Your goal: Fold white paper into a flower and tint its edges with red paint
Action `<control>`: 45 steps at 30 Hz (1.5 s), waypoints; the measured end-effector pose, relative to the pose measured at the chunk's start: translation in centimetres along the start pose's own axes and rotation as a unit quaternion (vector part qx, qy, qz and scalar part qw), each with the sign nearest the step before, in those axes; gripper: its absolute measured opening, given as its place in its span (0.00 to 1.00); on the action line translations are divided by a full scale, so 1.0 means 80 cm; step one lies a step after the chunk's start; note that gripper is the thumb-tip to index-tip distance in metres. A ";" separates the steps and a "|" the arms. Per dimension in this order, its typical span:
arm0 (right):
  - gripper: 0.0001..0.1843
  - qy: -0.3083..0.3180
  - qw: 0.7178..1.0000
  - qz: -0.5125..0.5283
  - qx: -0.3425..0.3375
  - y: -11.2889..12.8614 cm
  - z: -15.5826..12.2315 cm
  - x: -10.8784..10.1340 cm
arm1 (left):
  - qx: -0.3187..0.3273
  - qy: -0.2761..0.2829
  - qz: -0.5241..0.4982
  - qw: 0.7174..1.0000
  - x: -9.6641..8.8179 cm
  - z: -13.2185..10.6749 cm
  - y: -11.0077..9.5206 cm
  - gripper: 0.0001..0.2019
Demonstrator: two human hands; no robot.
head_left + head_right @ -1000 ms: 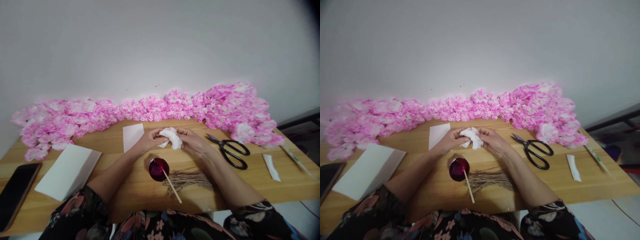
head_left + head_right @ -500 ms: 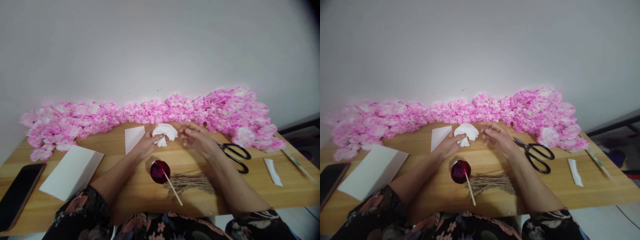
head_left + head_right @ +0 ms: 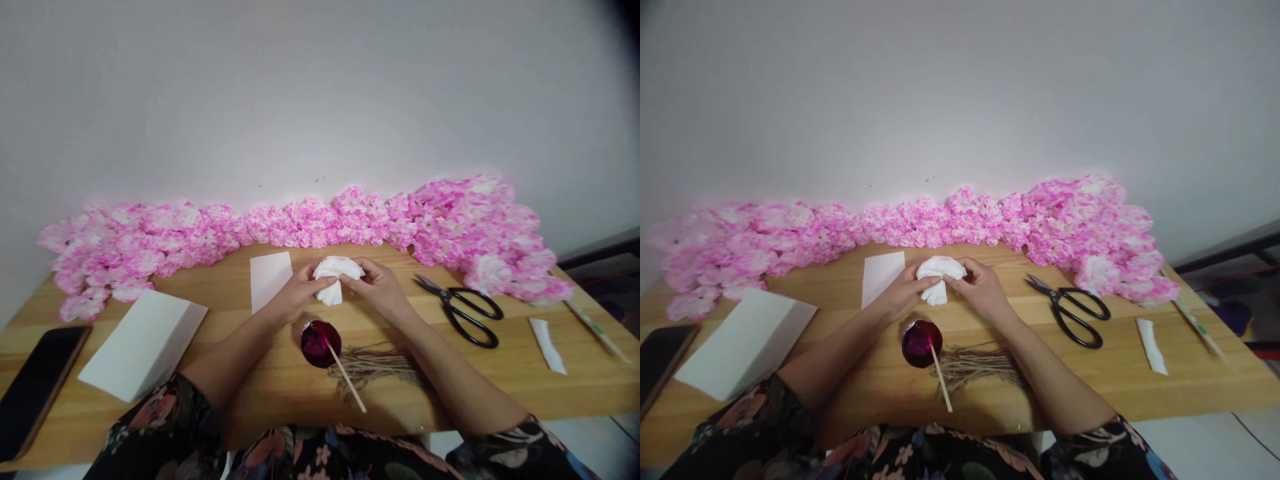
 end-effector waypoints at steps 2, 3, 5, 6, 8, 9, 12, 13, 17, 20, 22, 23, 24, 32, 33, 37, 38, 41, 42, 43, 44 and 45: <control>0.12 -0.007 1.000 -0.004 -0.001 0.002 0.000 0.000 | 0.020 -0.003 0.029 0.999 -0.001 0.000 -0.002 0.23; 0.11 -0.008 1.000 -0.004 0.000 0.002 -0.001 0.000 | 0.032 -0.008 0.045 0.998 -0.001 0.000 -0.003 0.22; 0.11 -0.012 1.000 0.000 0.004 0.002 -0.001 0.001 | 0.050 -0.020 0.073 0.996 -0.002 0.000 -0.007 0.21; 0.11 -0.014 1.000 0.003 0.007 0.001 -0.001 0.001 | 0.056 -0.026 0.083 0.995 -0.002 0.000 -0.009 0.20; 0.12 -0.018 1.000 0.007 0.010 -0.001 -0.001 0.002 | 0.064 -0.034 0.099 0.992 -0.001 0.000 -0.011 0.19; 0.12 -0.021 1.000 0.005 0.008 -0.002 -0.001 0.002 | 0.068 -0.036 0.106 0.991 0.000 -0.001 -0.011 0.18; 0.08 -0.026 0.999 -0.028 -0.018 -0.002 -0.004 0.004 | 0.076 -0.043 0.118 0.989 0.001 -0.001 -0.010 0.13; 0.06 -0.028 0.998 -0.054 -0.032 -0.001 -0.005 0.006 | 0.077 -0.048 0.120 0.989 0.001 -0.002 -0.009 0.11; 0.06 -0.027 0.971 -0.209 -0.109 0.003 -0.012 0.014 | 0.065 -0.075 0.142 0.985 -0.002 -0.002 -0.004 0.07; 0.04 -0.033 0.968 -0.226 -0.103 0.001 -0.010 0.014 | 0.070 -0.081 0.151 0.983 -0.003 -0.001 -0.006 0.08; 0.03 -0.048 0.985 -0.160 -0.051 -0.003 -0.006 0.008 | 0.078 -0.075 0.132 0.985 -0.002 -0.001 -0.009 0.12; 0.05 -0.052 0.991 -0.117 -0.023 -0.005 -0.003 0.005 | 0.079 -0.069 0.119 0.987 -0.001 -0.001 -0.010 0.14; 0.07 -0.052 0.996 -0.076 0.000 -0.007 -0.001 0.003 | 0.075 -0.059 0.107 0.990 0.000 0.000 -0.010 0.16; 0.13 -0.043 0.999 -0.015 0.008 -0.006 0.001 -0.001 | 0.019 0.004 0.077 0.997 -0.005 0.005 -0.001 0.20; 0.14 -0.038 0.999 -0.015 0.008 -0.006 0.002 -0.001 | 0.015 0.005 0.069 0.997 -0.006 0.005 -0.001 0.20; 0.20 0.016 0.999 -0.010 0.033 -0.007 0.003 0.002 | -0.004 0.016 0.057 0.998 -0.008 0.006 0.001 0.21; 0.19 0.022 0.999 -0.015 0.036 -0.007 0.002 0.002 | -0.008 0.019 0.058 0.998 -0.008 0.006 0.002 0.21; 0.15 -0.003 0.999 -0.041 0.016 -0.002 0.000 0.000 | -0.013 0.041 0.067 0.997 -0.008 0.006 0.004 0.19; 0.14 -0.015 0.998 -0.053 0.003 0.000 -0.001 0.000 | -0.011 0.046 0.071 0.996 -0.007 0.006 0.004 0.19; 0.13 -0.026 0.997 -0.067 -0.009 0.002 -0.002 0.001 | -0.008 0.047 0.075 0.996 -0.007 0.006 0.005 0.19; 0.12 -0.034 0.996 -0.079 -0.020 0.003 -0.003 0.001 | -0.004 0.042 0.077 0.996 -0.007 0.006 0.004 0.19; 0.11 -0.038 0.995 -0.090 -0.029 0.004 -0.003 0.002 | 0.000 0.034 0.078 0.996 -0.007 0.006 0.004 0.20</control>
Point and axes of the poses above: each hand's wrist, its own z-axis towards the middle knuckle, its own x-axis out of the palm, y = z × x, the point moved 4 cm from there along z, towards the middle knuckle, and after that the axes turned 5 degrees about -y, right-handed, at the moved point
